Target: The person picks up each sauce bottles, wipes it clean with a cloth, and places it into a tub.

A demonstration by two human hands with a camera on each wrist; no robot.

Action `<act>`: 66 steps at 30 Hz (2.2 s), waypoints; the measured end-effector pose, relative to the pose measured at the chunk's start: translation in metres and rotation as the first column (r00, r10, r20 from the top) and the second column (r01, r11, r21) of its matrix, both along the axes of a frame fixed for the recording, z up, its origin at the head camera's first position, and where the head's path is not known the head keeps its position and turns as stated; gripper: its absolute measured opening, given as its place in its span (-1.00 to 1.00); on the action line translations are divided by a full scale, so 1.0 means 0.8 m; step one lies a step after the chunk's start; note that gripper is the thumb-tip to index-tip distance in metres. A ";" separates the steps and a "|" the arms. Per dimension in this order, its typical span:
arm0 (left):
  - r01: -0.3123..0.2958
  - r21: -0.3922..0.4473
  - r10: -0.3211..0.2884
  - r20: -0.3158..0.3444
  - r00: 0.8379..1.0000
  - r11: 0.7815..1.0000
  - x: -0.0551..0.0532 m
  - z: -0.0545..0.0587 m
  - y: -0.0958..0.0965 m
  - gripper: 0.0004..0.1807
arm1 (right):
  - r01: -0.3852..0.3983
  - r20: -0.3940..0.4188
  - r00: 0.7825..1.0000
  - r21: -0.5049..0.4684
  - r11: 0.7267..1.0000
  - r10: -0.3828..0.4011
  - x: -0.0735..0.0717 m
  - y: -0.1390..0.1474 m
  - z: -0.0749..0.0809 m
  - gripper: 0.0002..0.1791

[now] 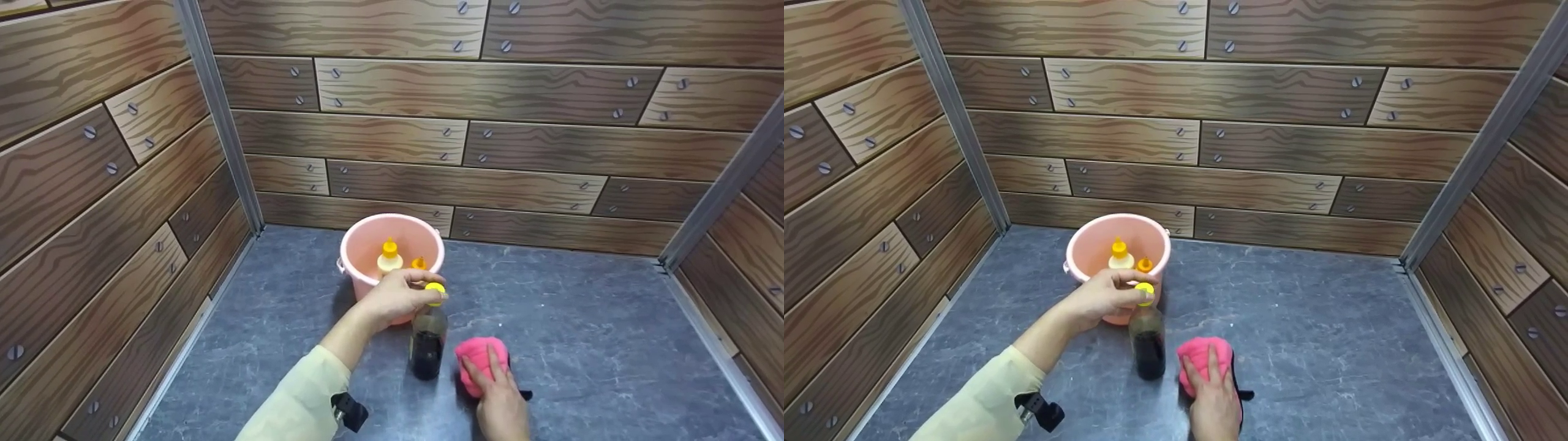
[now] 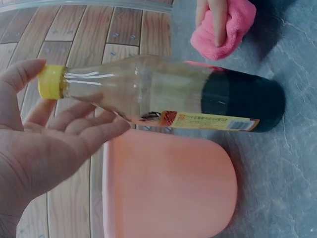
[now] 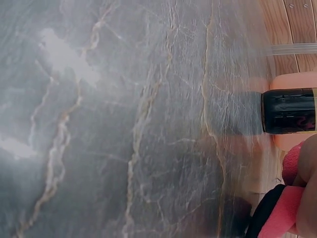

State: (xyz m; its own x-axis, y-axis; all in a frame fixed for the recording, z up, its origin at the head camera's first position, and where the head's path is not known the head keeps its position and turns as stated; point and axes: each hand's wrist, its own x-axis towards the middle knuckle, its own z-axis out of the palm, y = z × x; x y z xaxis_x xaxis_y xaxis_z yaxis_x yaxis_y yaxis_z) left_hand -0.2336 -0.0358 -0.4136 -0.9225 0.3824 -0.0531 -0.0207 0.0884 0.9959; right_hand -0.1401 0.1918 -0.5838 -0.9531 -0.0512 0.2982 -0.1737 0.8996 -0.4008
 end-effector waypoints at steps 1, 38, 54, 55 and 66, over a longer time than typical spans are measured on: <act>-0.014 -0.006 0.014 0.007 1.000 1.000 0.001 0.002 0.000 -0.62 | 0.000 -0.005 1.000 -0.001 1.000 0.000 0.000 0.000 0.000 -0.11; -0.027 0.059 0.022 0.084 0.996 0.998 -0.009 0.000 0.000 -0.81 | -0.092 -0.424 0.905 -0.119 0.989 0.033 -0.003 -0.005 0.005 0.01; -0.007 0.088 -0.001 0.095 0.995 0.996 -0.009 -0.004 -0.001 -0.82 | -0.361 -0.663 0.722 -0.118 0.925 0.197 -0.016 -0.027 0.048 -0.08; -0.005 0.091 -0.004 0.099 0.995 0.996 -0.009 -0.004 -0.001 -0.82 | -0.372 -0.670 0.712 -0.109 0.922 0.208 -0.017 -0.029 0.050 -0.10; -0.002 0.077 -0.007 0.113 0.994 0.997 -0.010 -0.003 -0.001 -0.78 | -0.405 -0.653 0.710 -0.073 0.912 0.263 -0.026 -0.046 0.066 -0.11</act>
State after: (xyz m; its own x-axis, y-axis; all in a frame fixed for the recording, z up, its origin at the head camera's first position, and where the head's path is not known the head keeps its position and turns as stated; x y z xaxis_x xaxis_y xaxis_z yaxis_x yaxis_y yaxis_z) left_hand -0.2412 -0.0370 -0.4159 -0.9114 0.3916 -0.1268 -0.1330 0.0114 0.9910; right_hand -0.1610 0.1546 -0.5311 -0.4846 -0.2036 0.8507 -0.7182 0.6477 -0.2542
